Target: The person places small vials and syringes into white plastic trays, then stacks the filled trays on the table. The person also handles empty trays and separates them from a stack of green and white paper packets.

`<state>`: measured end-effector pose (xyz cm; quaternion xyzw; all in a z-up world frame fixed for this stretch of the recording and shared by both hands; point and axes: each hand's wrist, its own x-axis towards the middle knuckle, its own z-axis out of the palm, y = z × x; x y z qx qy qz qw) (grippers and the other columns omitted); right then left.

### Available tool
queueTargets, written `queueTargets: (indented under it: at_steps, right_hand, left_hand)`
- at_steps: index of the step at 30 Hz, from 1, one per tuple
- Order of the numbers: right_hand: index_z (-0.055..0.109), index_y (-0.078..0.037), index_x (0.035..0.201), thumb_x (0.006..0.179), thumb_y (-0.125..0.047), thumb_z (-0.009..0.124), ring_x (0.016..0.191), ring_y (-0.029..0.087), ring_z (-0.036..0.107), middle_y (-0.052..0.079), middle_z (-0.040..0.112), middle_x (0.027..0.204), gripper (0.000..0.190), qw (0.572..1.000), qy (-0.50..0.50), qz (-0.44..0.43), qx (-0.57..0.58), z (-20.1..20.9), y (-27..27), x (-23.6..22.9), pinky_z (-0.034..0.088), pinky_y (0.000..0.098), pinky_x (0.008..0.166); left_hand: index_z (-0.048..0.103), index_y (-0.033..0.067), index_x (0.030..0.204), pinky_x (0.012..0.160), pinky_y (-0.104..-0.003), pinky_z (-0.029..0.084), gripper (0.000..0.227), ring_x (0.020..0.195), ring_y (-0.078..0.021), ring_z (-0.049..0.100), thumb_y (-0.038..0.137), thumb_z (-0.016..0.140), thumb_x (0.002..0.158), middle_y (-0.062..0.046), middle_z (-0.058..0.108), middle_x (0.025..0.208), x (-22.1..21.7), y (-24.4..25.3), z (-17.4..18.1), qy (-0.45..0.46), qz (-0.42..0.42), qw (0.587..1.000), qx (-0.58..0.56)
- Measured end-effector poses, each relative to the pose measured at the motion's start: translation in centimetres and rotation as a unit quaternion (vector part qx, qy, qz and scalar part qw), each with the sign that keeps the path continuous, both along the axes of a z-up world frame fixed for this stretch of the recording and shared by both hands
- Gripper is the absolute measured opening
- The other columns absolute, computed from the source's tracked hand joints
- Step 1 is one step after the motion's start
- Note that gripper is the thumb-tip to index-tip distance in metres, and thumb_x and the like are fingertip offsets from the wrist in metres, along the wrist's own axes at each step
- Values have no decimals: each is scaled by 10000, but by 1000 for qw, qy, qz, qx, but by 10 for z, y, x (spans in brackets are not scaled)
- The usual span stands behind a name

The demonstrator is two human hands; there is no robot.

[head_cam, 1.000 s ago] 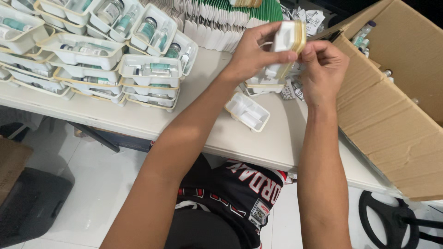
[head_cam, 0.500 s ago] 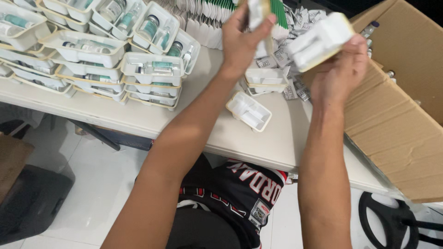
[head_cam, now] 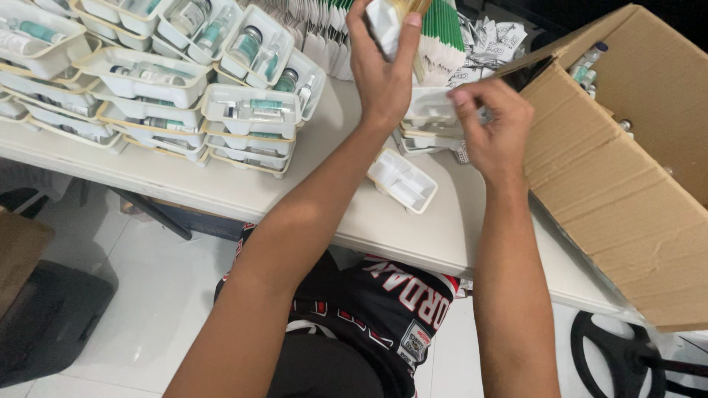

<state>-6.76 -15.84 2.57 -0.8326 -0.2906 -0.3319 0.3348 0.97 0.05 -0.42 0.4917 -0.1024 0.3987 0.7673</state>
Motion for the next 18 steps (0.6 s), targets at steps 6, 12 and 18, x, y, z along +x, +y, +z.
queueTargets:
  at_steps: [6,12,18]
  right_hand:
    - [392,-84,1535,953,-386,865,1277,201,568,89,529,1468,808,979,45,113,163,-1,-5,-1,515,325,1075]
    - [396,-76,1583,898,-413,871,1291,245,559,177,580,1413,899,938,192,211,195,-7,-10,1,450,345,1129]
    - [323,-37,1512,1052,-407,773,1247,209,543,103,494,1321,743,967,68,90,228,-13,-14,12,481,367,1064]
  left_hand:
    - [503,9,1349,982,-323,517,494,1092,-167,610,219,790,1006,-125,629,1213,-13,6,15,-85,-285,954,45]
    - [438,45,1387,1037,-361,562,701,1185,-208,638,260,889,895,-115,608,1265,-37,24,32,-55,-320,930,173]
    - [379,8,1430,1123,-465,452,962,1297,-375,538,398,924,740,-193,555,1355,-112,46,32,-59,-17,901,429]
